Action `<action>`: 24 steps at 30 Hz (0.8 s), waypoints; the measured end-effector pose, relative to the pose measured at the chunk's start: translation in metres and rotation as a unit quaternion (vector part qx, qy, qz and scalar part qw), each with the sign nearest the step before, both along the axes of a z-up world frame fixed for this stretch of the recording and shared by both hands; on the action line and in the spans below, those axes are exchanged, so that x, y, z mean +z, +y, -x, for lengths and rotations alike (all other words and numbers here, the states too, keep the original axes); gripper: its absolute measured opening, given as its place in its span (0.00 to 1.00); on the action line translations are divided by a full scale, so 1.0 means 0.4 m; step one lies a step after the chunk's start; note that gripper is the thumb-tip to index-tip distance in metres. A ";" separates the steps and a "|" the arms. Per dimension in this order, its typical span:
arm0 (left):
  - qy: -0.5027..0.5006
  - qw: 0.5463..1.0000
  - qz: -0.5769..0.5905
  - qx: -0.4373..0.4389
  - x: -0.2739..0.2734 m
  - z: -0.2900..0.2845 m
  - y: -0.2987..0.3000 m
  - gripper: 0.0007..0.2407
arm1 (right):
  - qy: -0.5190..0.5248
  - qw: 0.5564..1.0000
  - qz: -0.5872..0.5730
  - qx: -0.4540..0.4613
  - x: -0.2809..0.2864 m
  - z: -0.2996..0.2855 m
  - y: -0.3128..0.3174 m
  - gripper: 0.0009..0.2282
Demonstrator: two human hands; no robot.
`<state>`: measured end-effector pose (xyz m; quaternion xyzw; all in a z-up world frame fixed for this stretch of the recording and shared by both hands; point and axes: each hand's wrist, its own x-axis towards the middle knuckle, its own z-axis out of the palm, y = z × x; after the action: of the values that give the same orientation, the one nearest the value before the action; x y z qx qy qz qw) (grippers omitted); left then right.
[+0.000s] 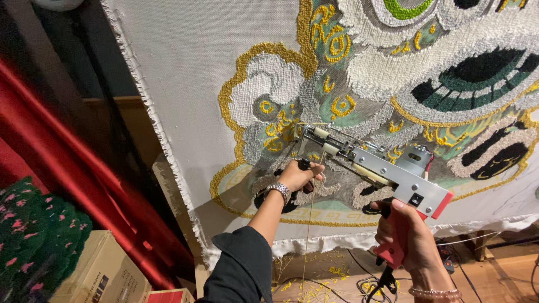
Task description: The person uses a handheld tufting gun to apply yellow yarn onto a large canvas, following a pre-drawn design. They guide the tool along the pattern while feeding yarn into the device.
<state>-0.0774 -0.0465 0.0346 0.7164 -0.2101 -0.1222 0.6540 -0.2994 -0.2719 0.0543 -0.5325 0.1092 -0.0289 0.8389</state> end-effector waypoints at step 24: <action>-0.059 0.978 -0.112 0.168 0.042 -0.121 0.066 0.21 | 0.009 0.961 0.246 -0.128 0.172 -0.048 0.271 0.13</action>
<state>-0.0288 -0.0203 0.0515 0.8163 -0.1097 0.0091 0.5670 -0.2802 -0.1637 0.1230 -0.7044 0.1737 -0.1568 0.6702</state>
